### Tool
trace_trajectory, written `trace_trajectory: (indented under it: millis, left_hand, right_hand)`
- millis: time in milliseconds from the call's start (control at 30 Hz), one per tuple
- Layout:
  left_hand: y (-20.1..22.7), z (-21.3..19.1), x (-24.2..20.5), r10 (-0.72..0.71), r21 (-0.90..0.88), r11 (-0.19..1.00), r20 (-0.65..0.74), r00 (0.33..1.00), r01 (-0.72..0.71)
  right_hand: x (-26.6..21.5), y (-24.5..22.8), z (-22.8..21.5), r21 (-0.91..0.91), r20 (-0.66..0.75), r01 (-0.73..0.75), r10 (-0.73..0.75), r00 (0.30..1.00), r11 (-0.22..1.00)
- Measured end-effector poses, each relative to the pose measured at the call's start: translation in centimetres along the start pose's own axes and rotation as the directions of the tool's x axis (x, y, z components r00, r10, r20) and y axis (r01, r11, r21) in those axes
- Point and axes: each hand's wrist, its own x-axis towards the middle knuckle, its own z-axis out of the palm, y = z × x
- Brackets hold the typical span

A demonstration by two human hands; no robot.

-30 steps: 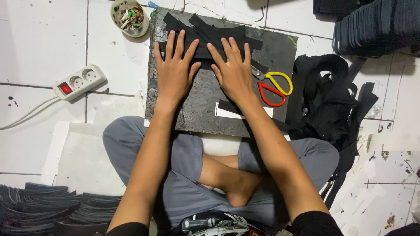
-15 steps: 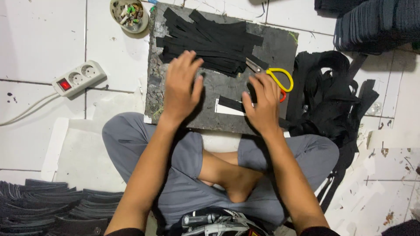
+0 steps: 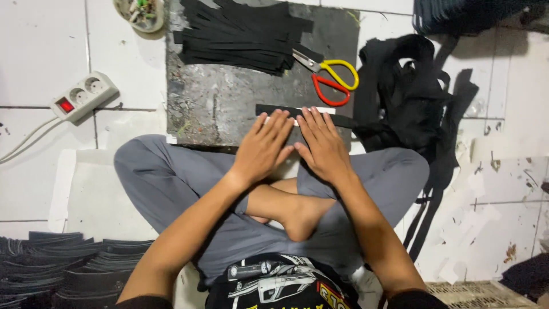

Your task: Cutting long strips of black material to length using a white template and scissors.

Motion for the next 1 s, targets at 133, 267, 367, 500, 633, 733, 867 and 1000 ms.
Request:
trace_trajectory:
  millis: [133, 267, 367, 500, 633, 733, 867, 1000]
  left_hand:
    - [0.1, -0.4, 0.0, -0.014, 0.009, 1.0, 0.0, 1.0, 0.014]
    - [0.4, -0.8, -0.1, -0.015, 0.05, 0.999, -0.013, 1.0, 0.016]
    - [0.7, -0.9, -0.3, -0.02, 0.071, 0.997, -0.023, 1.0, 0.021]
    - [0.8, -0.9, -0.1, -0.012, 0.091, 0.996, -0.046, 0.999, 0.017]
    - [0.9, -1.2, -0.1, 0.001, 0.082, 0.997, -0.05, 0.999, 0.003]
    - [0.9, -1.2, 0.0, -0.003, 0.063, 0.998, -0.049, 0.999, 0.006]
    - [0.9, -1.2, -0.1, -0.021, 0.041, 0.999, -0.047, 0.999, 0.023]
    - [1.0, -1.4, 0.1, -0.034, 0.022, 0.999, -0.063, 0.997, 0.036]
  right_hand:
    - [-1.3, 1.1, -0.7, 0.003, -0.002, -0.005, 0.005, 1.0, 1.0]
    - [-2.8, 2.3, -1.1, -0.058, -0.036, -0.068, 0.066, 0.997, 0.996]
    - [-4.1, 3.0, -1.1, -0.125, -0.102, -0.138, 0.125, 0.987, 0.983]
    - [-5.5, 3.6, 0.0, -0.005, -0.291, -0.244, 0.232, 0.928, 0.97]
    - [-6.4, 5.4, 1.5, 0.145, -0.409, -0.309, 0.342, 0.846, 0.94]
    - [-6.8, 7.8, 0.3, 0.204, -0.466, -0.436, 0.479, 0.744, 0.877]
    - [-7.7, 9.4, -4.5, -0.132, -0.416, -0.525, 0.433, 0.8, 0.841]
    - [-8.9, 10.5, -6.6, -0.17, -0.34, -0.558, 0.483, 0.807, 0.812]
